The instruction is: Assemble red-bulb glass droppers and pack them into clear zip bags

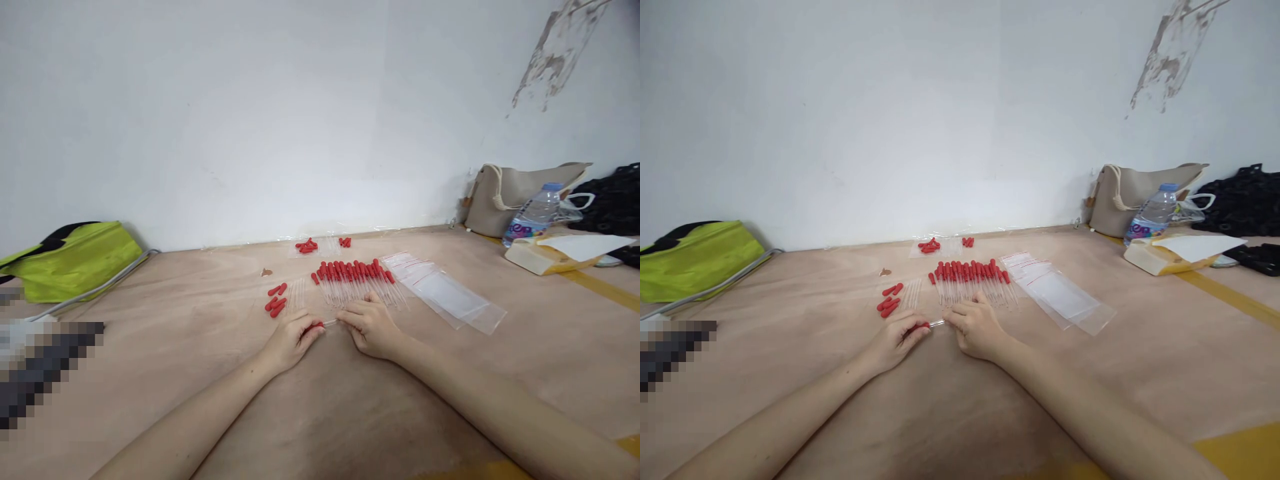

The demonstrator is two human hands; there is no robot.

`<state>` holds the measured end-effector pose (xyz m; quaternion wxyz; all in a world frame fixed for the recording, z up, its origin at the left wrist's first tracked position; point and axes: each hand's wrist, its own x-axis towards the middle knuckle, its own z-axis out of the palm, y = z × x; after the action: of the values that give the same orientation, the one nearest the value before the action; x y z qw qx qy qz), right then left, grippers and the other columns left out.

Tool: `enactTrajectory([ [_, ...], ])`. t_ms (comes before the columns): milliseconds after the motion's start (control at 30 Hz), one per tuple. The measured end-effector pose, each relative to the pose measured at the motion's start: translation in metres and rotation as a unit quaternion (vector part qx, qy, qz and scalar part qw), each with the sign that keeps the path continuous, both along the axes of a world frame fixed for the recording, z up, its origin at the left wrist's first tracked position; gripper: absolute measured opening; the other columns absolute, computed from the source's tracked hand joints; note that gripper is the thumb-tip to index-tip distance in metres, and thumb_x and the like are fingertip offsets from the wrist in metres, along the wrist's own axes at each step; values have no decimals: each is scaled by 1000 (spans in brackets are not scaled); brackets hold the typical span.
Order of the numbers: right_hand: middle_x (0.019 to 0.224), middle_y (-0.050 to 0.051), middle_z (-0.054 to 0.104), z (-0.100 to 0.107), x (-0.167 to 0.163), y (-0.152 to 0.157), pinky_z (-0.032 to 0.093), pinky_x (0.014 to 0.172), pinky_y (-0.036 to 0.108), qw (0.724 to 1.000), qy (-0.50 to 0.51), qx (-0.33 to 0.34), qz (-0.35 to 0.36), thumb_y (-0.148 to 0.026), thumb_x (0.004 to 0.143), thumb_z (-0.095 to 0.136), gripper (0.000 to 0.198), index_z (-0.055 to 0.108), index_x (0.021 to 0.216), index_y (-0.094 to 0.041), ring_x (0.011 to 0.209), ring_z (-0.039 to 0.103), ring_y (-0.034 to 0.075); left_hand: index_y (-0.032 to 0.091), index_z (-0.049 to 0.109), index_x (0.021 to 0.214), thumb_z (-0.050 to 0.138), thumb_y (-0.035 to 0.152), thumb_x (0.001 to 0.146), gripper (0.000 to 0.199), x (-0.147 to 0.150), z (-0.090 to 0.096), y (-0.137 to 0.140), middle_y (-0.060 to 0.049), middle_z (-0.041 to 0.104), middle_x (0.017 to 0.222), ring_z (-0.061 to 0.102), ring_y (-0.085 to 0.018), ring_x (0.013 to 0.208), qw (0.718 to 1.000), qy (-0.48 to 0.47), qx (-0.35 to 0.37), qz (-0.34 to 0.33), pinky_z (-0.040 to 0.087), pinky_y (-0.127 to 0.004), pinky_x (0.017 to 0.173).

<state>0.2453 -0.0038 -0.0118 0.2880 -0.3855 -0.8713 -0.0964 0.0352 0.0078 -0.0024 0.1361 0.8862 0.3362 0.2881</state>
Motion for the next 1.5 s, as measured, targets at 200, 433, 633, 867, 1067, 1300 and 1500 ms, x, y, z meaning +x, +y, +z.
enactTrajectory([
  [200,68,0,59,1,-9,-4,21,66,27,1000,15,-11,5,-14,81,42,18,60,80,-19,66,50,11,17,60,86,41,29,87,23,-1,1,-2,-5,58,76,53,-15,70,1000,-1,10,-8,42,-27,65],
  [433,74,2,61,-1,-9,0,22,68,29,1000,1,-2,-1,-14,82,41,20,60,88,-19,73,49,13,18,62,87,42,27,87,22,-3,1,7,-5,60,77,55,-15,71,999,4,38,-23,43,-25,65],
  [633,86,5,59,1,-11,-2,22,68,32,996,-73,55,-23,-16,80,46,17,61,86,-20,78,44,17,17,62,95,42,26,88,23,-11,1,15,-7,61,81,55,-16,74,994,35,87,-57,44,-26,68],
  [867,80,5,62,9,5,4,24,73,32,987,14,21,-161,-23,84,41,22,64,83,-20,81,47,17,23,48,118,50,28,82,36,-14,2,9,-8,53,108,48,-21,102,990,-21,119,77,39,-36,89],
  [1067,75,2,65,19,43,36,28,68,30,907,152,-129,-372,-33,81,41,26,64,88,-23,76,55,18,21,58,100,55,28,76,25,-24,2,27,-6,58,97,50,-22,94,959,-59,126,246,40,-36,84],
  [1300,79,3,66,14,49,57,28,70,33,891,106,-140,-418,-34,78,44,26,61,94,-23,80,57,22,22,64,87,55,36,73,22,-54,1,53,-5,58,85,52,-22,82,907,-105,58,404,41,-33,73],
  [1500,80,4,65,13,43,51,25,69,32,905,102,-87,-405,-32,76,45,23,59,90,-20,79,56,22,19,65,79,55,39,72,23,-69,-10,67,-7,58,84,54,-23,85,906,-111,14,409,42,-31,67],
])
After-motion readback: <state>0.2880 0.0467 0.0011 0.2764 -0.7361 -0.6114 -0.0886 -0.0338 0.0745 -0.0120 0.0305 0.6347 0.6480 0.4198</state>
